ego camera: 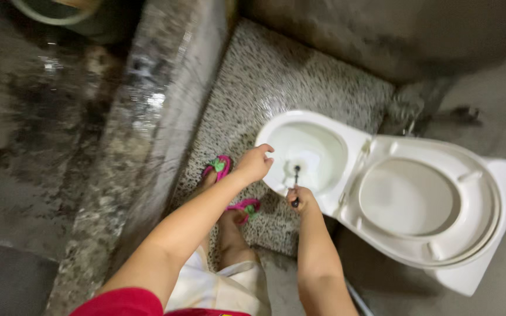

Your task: The person scrubs the interior of the toilet bowl using a brush and pours water into the bowl and over the exterior using a plastic pitcher.

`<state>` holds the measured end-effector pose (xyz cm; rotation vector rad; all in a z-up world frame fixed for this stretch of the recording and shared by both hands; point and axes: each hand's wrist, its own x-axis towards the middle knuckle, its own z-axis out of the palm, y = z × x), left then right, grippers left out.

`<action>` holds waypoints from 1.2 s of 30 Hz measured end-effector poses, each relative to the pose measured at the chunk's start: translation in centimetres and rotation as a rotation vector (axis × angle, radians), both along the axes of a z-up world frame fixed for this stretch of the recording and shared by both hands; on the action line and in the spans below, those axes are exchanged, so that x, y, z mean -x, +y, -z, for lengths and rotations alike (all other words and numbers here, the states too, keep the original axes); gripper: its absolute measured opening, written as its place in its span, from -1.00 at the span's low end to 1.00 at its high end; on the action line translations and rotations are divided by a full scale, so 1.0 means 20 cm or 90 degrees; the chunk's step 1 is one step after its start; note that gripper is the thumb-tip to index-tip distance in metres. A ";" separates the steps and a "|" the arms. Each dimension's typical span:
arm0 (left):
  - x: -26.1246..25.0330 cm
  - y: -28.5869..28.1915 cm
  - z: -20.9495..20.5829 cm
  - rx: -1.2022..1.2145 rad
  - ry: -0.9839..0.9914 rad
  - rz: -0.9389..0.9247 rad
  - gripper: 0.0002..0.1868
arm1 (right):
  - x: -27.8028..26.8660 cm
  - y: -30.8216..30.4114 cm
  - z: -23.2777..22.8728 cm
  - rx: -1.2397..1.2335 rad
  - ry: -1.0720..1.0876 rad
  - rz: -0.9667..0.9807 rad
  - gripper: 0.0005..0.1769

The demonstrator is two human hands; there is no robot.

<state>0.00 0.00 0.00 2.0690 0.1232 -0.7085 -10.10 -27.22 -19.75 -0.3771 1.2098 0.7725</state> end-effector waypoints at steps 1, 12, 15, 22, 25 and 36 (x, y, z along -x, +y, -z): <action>-0.01 0.03 -0.05 0.021 -0.043 -0.013 -0.60 | -0.06 0.04 -0.11 -0.016 0.003 0.105 -0.59; -0.70 0.72 -0.50 0.124 -0.603 -0.188 -0.83 | -0.34 0.09 -0.52 0.069 -0.032 0.464 -0.73; -1.05 1.29 -0.22 0.227 -0.333 -0.536 -0.62 | -0.31 0.06 -0.43 0.086 0.005 0.428 -0.72; -1.56 1.85 0.55 0.366 -0.179 -0.603 -0.59 | -0.41 0.34 -0.41 0.241 0.070 0.352 -0.65; -1.69 1.94 0.74 0.537 0.010 -0.687 -0.76 | -0.49 0.49 -0.43 0.322 0.079 0.308 -0.54; -2.12 2.21 1.27 0.572 0.067 -0.761 -0.52 | -0.71 0.65 -0.50 0.354 0.187 0.357 -0.65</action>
